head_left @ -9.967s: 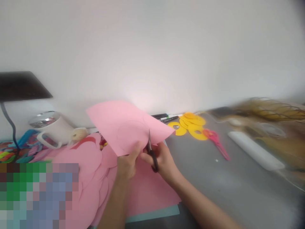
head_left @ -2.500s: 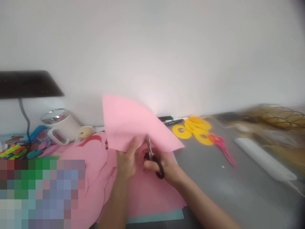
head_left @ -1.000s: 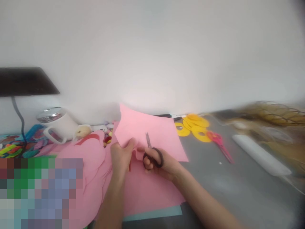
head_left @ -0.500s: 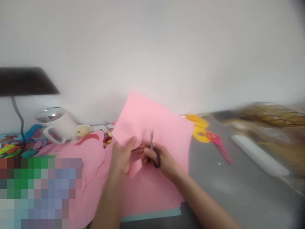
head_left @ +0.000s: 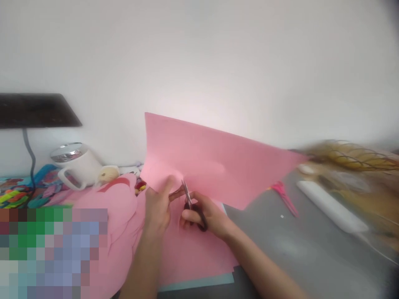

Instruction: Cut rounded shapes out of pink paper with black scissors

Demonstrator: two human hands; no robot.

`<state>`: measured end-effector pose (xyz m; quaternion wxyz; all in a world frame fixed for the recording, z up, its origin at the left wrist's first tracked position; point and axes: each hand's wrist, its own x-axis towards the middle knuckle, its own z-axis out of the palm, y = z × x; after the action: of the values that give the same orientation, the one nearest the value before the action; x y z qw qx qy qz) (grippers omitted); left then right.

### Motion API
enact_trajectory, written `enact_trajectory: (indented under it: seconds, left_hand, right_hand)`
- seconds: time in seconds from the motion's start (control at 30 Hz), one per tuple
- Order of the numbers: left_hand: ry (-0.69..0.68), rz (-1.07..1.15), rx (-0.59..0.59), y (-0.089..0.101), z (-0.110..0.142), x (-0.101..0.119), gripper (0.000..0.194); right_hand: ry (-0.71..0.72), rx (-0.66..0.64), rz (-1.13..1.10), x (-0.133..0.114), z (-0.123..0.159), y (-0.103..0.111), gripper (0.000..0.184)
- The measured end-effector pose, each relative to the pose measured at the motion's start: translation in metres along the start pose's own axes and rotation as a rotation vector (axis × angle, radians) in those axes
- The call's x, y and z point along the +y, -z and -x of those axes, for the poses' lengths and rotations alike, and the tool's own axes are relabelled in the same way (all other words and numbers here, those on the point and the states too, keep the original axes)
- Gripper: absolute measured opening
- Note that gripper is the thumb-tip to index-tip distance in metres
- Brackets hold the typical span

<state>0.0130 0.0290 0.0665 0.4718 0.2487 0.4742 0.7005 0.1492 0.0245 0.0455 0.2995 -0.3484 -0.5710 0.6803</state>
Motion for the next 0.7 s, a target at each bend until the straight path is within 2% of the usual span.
enact_trajectory:
  seconds: [0.17, 0.37, 0.57, 0.7]
  left_hand:
    - [0.004, 0.035, 0.09, -0.0013, 0.0005, 0.0054, 0.019]
    - [0.019, 0.012, 0.087, -0.0053, 0.0045, 0.0065, 0.018]
    - [0.031, 0.001, 0.173, -0.0044, 0.0044, 0.0027, 0.02]
    - [0.04, -0.066, 0.172, -0.0031, 0.0036, 0.0021, 0.016]
  right_hand:
    - [-0.005, 0.01, -0.017, -0.0012, 0.001, -0.0006, 0.046]
    - [0.022, -0.016, -0.061, 0.0043, -0.0008, 0.0022, 0.047]
    - [-0.032, -0.009, -0.068, 0.0038, 0.001, 0.0024, 0.046]
    - [-0.038, -0.012, -0.075, 0.0044, 0.0002, 0.0027, 0.046]
